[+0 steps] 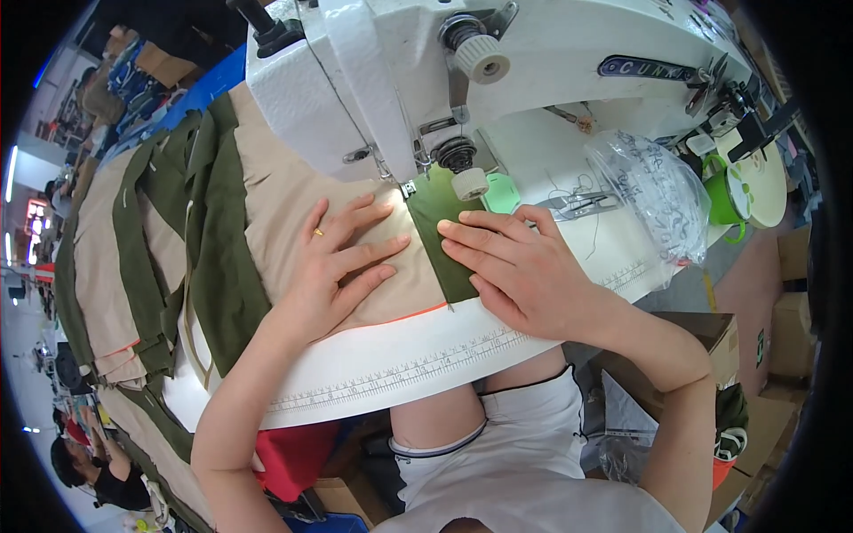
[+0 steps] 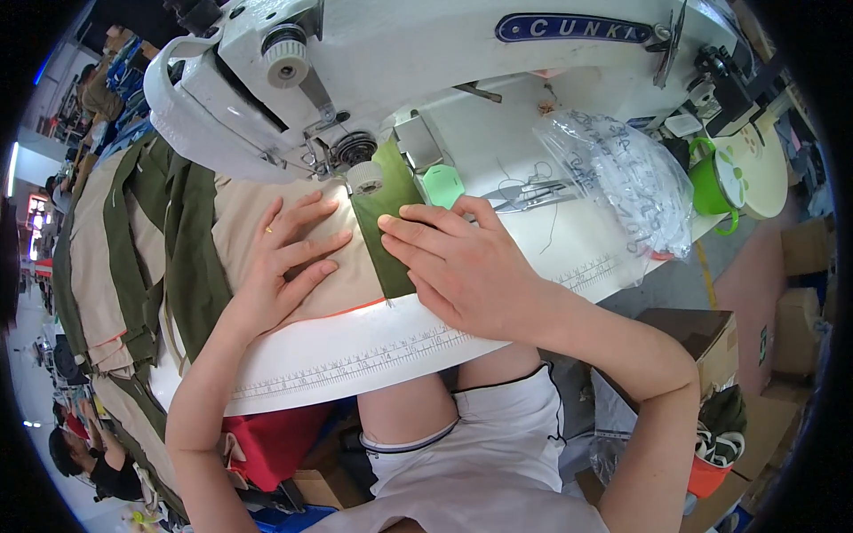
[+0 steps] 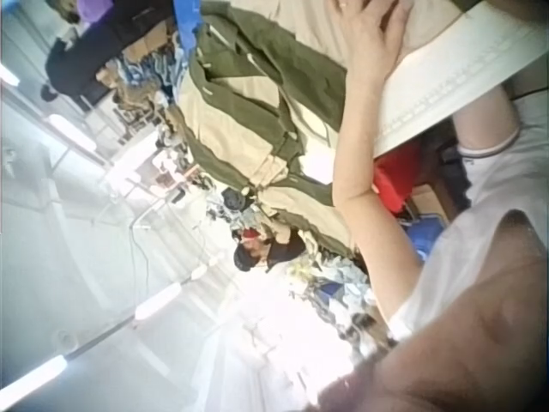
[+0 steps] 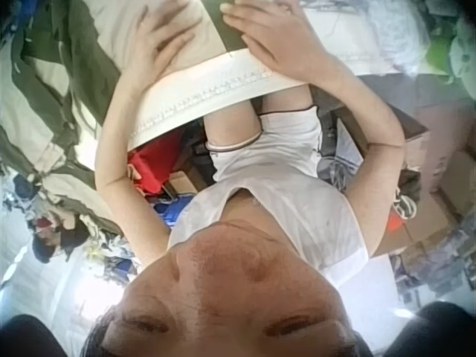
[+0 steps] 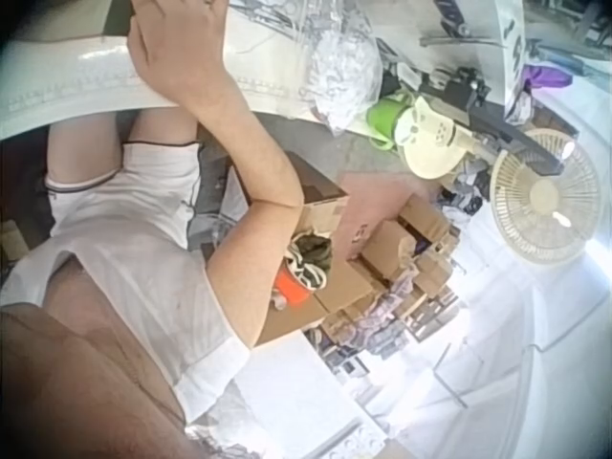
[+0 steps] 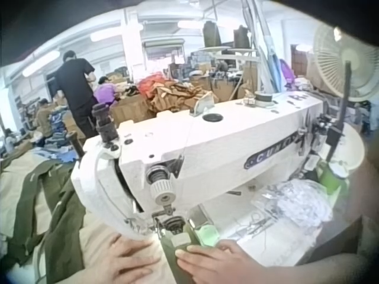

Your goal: The person is using an industrial sewing machine to stitch together fabric components to manufacture bags.

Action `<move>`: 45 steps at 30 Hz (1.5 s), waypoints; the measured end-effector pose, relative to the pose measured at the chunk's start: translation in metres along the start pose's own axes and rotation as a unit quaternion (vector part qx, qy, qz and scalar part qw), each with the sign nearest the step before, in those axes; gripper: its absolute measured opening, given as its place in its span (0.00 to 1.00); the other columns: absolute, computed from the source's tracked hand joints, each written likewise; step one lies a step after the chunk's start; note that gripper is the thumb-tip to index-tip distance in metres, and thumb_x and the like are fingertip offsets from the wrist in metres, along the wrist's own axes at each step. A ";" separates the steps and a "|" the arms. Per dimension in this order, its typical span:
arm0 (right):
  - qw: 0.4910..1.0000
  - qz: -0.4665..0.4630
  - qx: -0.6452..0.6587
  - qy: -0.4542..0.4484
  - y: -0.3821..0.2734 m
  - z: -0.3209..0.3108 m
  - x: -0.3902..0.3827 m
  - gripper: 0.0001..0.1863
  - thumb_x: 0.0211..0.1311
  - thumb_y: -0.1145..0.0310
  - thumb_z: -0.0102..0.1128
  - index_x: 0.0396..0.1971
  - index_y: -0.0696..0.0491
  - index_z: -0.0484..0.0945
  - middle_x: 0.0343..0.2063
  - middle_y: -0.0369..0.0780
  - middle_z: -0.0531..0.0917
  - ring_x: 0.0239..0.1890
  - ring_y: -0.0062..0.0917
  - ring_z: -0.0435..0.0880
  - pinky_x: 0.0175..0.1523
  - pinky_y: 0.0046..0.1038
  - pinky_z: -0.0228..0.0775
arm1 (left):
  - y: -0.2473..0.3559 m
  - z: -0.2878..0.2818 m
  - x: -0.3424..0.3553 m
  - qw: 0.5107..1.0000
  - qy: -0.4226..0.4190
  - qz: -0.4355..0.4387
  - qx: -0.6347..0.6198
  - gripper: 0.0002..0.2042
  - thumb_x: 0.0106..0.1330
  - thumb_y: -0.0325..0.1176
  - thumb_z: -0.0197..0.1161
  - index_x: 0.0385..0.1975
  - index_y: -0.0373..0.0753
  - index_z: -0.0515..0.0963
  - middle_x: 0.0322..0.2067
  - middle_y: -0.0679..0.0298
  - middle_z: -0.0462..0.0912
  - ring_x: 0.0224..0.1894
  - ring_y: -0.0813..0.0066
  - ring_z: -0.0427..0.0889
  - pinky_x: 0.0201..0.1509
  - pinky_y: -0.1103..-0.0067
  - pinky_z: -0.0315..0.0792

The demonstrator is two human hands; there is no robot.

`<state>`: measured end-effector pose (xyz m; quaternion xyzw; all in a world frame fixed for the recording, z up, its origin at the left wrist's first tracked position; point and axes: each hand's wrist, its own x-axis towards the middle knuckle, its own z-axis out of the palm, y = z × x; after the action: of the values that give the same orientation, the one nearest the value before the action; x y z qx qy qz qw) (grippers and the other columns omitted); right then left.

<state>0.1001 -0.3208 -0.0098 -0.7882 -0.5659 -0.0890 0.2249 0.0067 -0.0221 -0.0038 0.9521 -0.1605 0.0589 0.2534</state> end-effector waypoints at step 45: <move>1.000 0.005 -0.027 0.004 0.005 0.001 0.007 0.23 0.65 0.69 0.64 0.60 0.57 0.85 0.65 0.37 0.83 0.68 0.29 0.78 0.71 0.44 0.63 | -0.005 0.003 0.011 0.999 0.003 0.007 -0.040 0.18 0.67 0.39 0.77 0.57 0.51 0.91 0.67 0.61 0.81 0.78 0.56 0.71 0.85 0.48 0.46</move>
<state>0.1074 -0.3160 -0.0091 -0.7967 -0.5583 -0.1061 0.2059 0.0191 -0.0220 -0.0064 0.9398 -0.1685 0.0568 0.2917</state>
